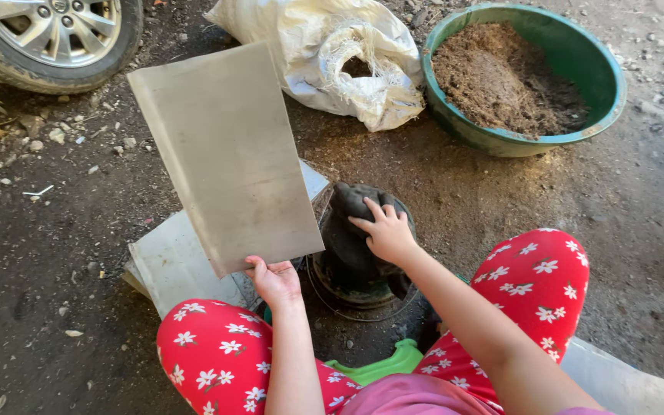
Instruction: The person sits on the ground and wipes the surface of rectangular tiles with a dark cloth. They handle the tiles one at a time, wiping each side and then placing them into a stack. The task is performed outdoors on a dirt surface.
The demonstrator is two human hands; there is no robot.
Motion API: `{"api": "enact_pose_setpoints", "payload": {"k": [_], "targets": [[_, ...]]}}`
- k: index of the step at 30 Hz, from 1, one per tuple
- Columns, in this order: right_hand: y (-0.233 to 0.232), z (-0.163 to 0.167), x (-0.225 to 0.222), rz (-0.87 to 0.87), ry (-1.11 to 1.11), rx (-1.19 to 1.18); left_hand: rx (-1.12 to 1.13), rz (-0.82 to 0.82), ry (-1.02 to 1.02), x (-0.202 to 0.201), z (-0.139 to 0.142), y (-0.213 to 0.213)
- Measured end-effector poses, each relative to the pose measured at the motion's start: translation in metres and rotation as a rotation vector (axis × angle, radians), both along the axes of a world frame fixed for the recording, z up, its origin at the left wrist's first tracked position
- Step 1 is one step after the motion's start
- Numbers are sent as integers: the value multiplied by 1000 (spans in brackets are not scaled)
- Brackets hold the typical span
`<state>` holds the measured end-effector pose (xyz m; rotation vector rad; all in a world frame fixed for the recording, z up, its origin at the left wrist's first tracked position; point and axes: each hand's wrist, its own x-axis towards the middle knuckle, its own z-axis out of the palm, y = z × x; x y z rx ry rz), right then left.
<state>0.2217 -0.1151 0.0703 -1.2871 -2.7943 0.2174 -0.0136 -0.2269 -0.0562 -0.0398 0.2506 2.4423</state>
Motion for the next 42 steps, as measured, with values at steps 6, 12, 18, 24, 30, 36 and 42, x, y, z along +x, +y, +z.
{"api": "enact_pose_setpoints", "payload": {"k": [6,12,18,24,30,36,42], "targets": [[20,-7,15,195,854,-374,-124,-146,-8,19,12,2],[-7,24,39,-245,1482,-838,-152,-508,150,99,48,6],[-27,83,204,-766,1735,-601,-206,-1134,772,119,115,18],[-163,117,465,-1096,1814,-159,-440,-1134,1594,32,191,74],[-360,45,580,-1413,1762,52,-1208,-616,2473,-44,131,138],[-511,-52,612,-1907,1780,105,-1475,-1528,2062,-48,38,113],[-564,-108,570,-2084,1874,207,-1374,-1429,1841,-30,28,130]]}}
